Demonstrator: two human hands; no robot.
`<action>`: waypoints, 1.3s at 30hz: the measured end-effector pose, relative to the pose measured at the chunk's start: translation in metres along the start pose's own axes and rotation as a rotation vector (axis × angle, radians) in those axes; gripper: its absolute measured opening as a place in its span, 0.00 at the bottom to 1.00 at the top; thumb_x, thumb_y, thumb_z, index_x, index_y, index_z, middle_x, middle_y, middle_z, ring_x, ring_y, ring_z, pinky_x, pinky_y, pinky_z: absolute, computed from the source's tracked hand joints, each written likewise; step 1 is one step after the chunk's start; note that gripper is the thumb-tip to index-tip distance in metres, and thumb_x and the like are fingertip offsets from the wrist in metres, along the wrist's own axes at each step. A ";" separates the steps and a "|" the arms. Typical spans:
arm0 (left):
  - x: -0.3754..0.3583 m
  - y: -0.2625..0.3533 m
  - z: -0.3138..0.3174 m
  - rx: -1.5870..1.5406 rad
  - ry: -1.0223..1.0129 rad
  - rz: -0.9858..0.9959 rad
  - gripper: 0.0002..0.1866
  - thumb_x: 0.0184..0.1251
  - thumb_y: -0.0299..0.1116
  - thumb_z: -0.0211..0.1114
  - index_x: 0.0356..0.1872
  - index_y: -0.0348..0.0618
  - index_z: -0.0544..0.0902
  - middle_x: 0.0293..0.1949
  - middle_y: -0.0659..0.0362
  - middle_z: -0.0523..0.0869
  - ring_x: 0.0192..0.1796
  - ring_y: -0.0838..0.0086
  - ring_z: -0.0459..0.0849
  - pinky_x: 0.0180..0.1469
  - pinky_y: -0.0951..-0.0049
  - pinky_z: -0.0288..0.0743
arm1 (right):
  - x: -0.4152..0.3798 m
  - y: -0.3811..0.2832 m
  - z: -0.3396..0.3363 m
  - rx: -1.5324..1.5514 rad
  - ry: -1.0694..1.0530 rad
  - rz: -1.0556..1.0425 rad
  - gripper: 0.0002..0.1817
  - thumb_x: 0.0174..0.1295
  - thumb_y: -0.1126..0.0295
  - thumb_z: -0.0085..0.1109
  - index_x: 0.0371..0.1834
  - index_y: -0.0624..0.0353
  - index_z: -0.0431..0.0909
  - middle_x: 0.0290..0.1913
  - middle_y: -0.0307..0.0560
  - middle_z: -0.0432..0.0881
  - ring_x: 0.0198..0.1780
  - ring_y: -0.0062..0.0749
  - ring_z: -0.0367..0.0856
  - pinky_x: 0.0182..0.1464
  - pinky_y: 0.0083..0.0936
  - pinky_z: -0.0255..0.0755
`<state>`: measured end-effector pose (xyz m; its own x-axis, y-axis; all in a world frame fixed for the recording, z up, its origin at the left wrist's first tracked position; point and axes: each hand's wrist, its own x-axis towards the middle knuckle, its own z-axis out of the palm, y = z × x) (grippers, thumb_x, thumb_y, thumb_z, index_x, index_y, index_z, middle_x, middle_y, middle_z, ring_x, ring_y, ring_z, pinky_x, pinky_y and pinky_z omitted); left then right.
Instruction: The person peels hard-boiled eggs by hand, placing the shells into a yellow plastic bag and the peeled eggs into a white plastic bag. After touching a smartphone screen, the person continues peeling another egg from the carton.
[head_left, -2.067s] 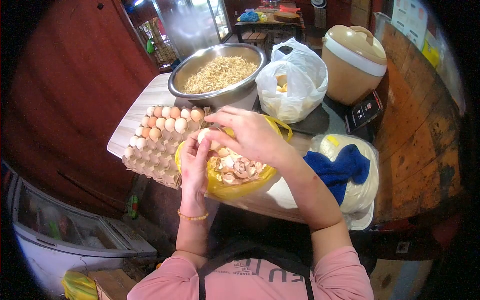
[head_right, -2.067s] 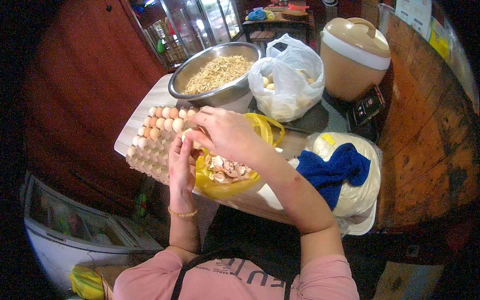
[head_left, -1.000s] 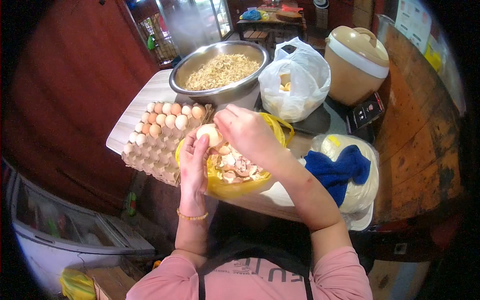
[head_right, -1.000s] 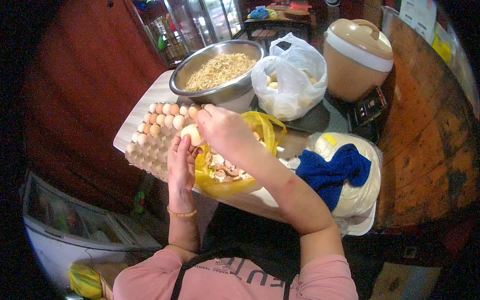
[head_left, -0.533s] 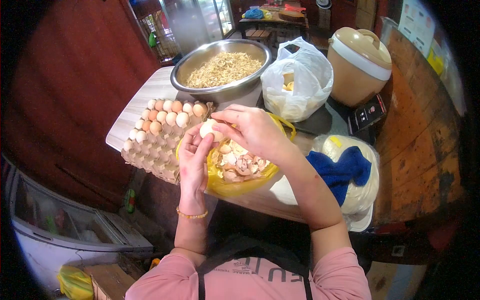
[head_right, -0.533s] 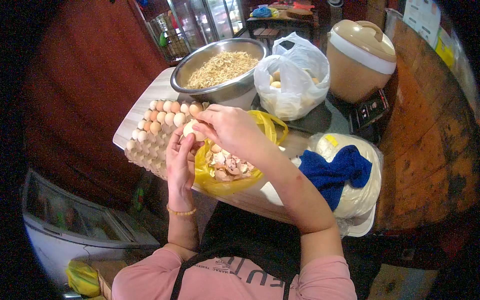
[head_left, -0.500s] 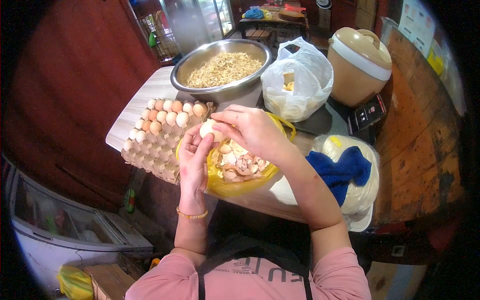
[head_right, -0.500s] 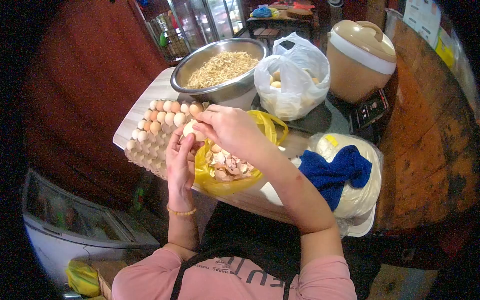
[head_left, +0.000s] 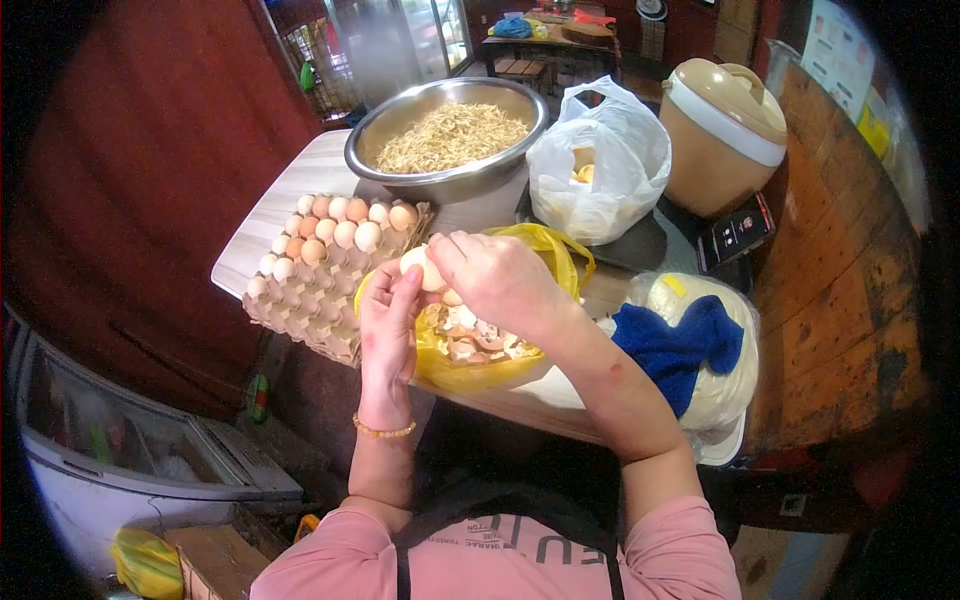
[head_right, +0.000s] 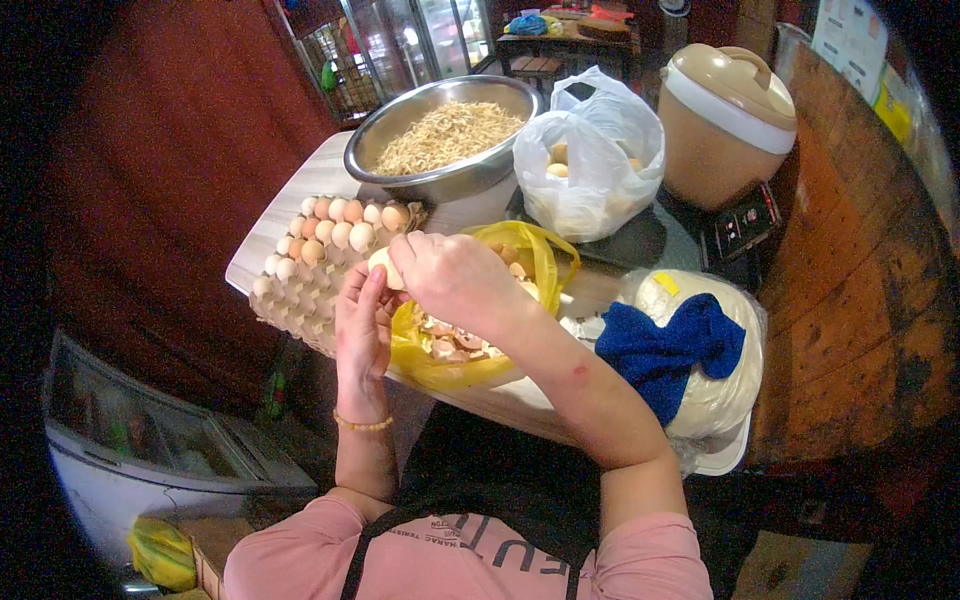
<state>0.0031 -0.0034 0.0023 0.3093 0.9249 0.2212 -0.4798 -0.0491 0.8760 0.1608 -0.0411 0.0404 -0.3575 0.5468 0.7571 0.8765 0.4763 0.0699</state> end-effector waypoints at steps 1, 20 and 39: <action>0.000 0.000 0.000 0.000 0.000 0.000 0.13 0.68 0.31 0.63 0.49 0.36 0.77 0.42 0.57 0.84 0.40 0.79 0.82 0.45 0.78 0.77 | 0.000 0.000 0.000 -0.012 0.005 -0.006 0.09 0.52 0.72 0.55 0.35 0.59 0.70 0.27 0.43 0.73 0.30 0.32 0.80 0.30 0.27 0.75; 0.002 0.002 -0.002 0.001 -0.004 0.000 0.16 0.70 0.30 0.58 0.55 0.34 0.74 0.45 0.55 0.83 0.43 0.74 0.82 0.48 0.74 0.79 | 0.004 0.010 0.001 0.322 0.218 0.168 0.04 0.58 0.75 0.60 0.31 0.63 0.75 0.28 0.52 0.79 0.30 0.46 0.80 0.31 0.35 0.75; 0.001 -0.002 -0.001 -0.012 -0.027 -0.017 0.15 0.69 0.28 0.60 0.54 0.32 0.76 0.46 0.55 0.84 0.46 0.77 0.83 0.49 0.77 0.78 | 0.003 0.004 -0.010 0.131 0.025 0.025 0.07 0.56 0.70 0.58 0.35 0.59 0.75 0.28 0.46 0.79 0.29 0.38 0.82 0.31 0.32 0.75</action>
<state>0.0037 -0.0022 0.0000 0.3392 0.9151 0.2178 -0.4842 -0.0286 0.8745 0.1665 -0.0445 0.0501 -0.3260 0.5430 0.7738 0.8349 0.5494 -0.0338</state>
